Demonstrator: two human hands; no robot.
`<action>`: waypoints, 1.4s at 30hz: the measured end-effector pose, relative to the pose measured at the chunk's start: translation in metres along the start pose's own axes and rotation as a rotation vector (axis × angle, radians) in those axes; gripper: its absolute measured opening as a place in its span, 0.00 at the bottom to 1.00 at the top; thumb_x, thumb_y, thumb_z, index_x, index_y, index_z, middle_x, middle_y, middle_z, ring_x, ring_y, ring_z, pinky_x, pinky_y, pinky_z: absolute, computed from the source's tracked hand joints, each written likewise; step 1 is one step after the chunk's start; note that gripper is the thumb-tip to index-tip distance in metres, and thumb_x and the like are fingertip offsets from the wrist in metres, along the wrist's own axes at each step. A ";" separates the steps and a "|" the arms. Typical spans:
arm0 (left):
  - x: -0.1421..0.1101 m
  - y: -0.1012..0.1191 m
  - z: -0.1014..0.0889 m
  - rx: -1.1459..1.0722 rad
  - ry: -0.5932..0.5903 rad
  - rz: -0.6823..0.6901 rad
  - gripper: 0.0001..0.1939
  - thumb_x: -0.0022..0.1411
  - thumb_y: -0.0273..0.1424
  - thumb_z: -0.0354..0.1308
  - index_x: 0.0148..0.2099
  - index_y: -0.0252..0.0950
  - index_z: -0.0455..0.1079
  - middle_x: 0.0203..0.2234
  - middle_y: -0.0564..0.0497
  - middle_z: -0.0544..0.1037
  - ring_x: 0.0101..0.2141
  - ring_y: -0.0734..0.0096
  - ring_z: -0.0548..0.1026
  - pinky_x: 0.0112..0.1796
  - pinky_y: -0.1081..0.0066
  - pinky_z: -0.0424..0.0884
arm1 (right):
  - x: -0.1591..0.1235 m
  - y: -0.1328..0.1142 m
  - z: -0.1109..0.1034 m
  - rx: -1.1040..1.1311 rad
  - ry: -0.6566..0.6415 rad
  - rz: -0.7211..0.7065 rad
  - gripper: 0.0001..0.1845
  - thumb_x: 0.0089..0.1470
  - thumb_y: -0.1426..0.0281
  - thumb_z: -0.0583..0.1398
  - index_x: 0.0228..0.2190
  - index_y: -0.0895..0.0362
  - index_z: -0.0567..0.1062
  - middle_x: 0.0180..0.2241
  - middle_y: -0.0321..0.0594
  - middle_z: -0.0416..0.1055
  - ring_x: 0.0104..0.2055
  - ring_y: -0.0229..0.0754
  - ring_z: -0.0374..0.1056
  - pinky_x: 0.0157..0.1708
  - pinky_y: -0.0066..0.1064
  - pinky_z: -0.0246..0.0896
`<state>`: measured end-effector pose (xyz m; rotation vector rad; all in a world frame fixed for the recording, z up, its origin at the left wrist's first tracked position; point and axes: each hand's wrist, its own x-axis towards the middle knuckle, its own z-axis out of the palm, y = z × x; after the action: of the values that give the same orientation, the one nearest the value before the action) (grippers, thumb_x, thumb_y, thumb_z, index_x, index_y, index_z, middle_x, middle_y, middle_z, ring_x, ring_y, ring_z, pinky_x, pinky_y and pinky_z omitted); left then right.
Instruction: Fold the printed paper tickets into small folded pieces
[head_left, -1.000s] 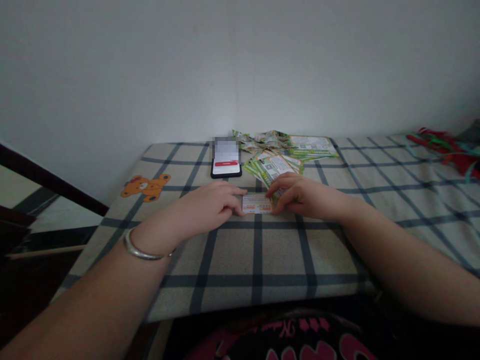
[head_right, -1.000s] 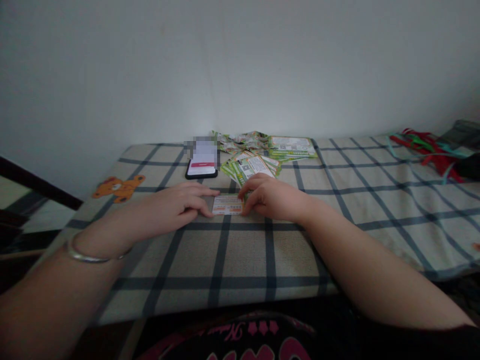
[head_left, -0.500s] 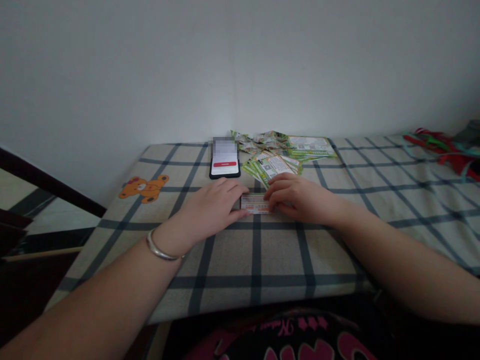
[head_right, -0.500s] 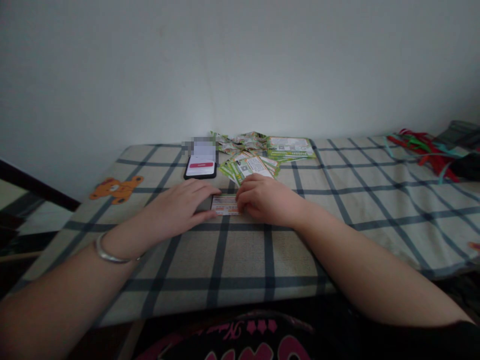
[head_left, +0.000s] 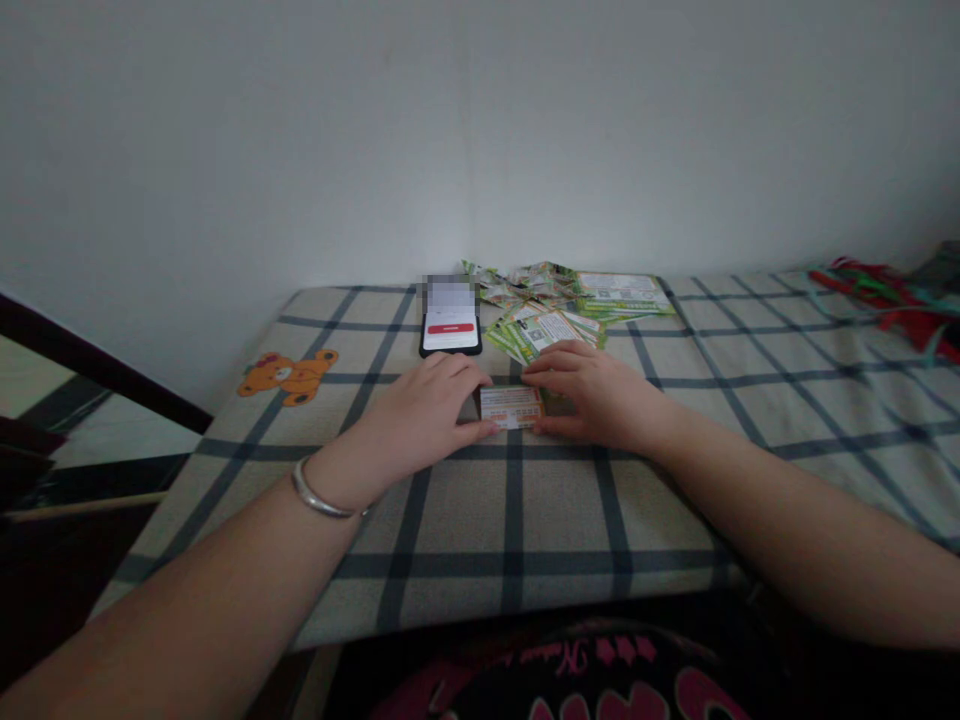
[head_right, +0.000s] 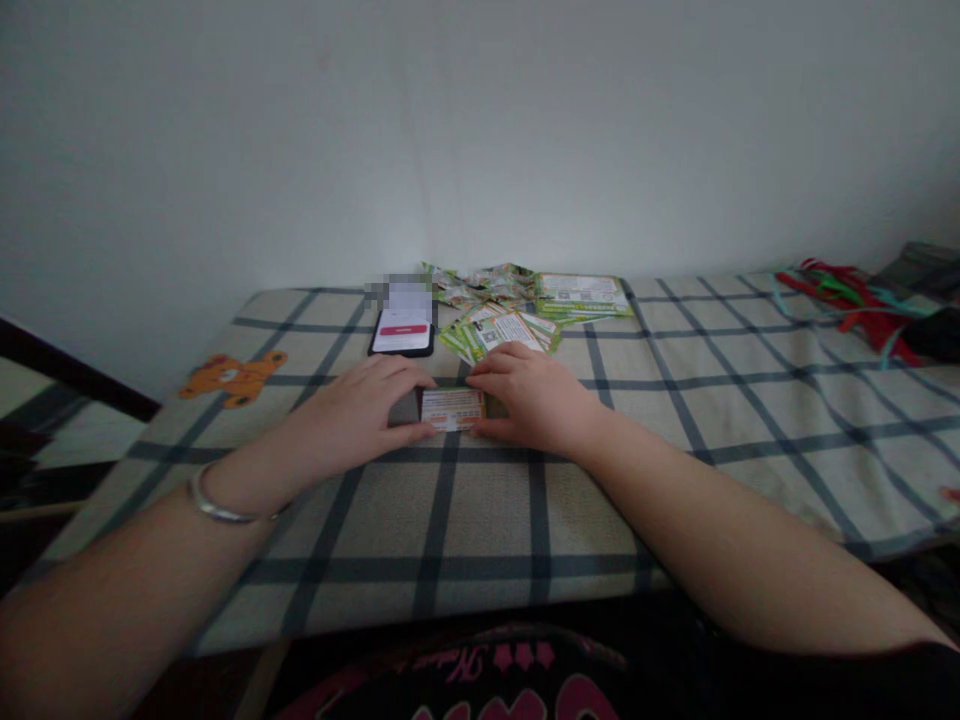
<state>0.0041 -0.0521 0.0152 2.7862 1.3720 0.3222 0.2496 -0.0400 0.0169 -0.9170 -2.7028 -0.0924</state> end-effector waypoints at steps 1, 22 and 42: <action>0.000 0.000 0.000 -0.014 0.003 -0.009 0.21 0.60 0.44 0.62 0.48 0.35 0.68 0.45 0.45 0.73 0.49 0.56 0.70 0.50 0.57 0.67 | 0.000 0.000 0.000 0.002 0.005 0.004 0.26 0.55 0.57 0.62 0.49 0.61 0.76 0.49 0.46 0.74 0.53 0.51 0.65 0.55 0.43 0.61; -0.002 0.003 -0.005 -0.081 0.184 0.183 0.06 0.63 0.27 0.57 0.44 0.36 0.68 0.37 0.49 0.77 0.39 0.63 0.74 0.39 0.65 0.69 | 0.000 0.002 -0.003 0.092 0.130 0.070 0.07 0.59 0.70 0.60 0.36 0.56 0.79 0.35 0.41 0.76 0.39 0.43 0.69 0.39 0.33 0.61; -0.004 0.007 -0.006 0.009 0.334 0.372 0.08 0.66 0.30 0.57 0.46 0.37 0.72 0.42 0.50 0.79 0.41 0.65 0.76 0.42 0.64 0.73 | -0.002 0.004 -0.003 0.081 0.348 0.040 0.07 0.59 0.70 0.61 0.34 0.55 0.81 0.36 0.41 0.77 0.39 0.42 0.70 0.37 0.33 0.62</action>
<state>0.0061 -0.0604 0.0213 3.0883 0.8762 0.8232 0.2542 -0.0389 0.0188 -0.8429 -2.3497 -0.1207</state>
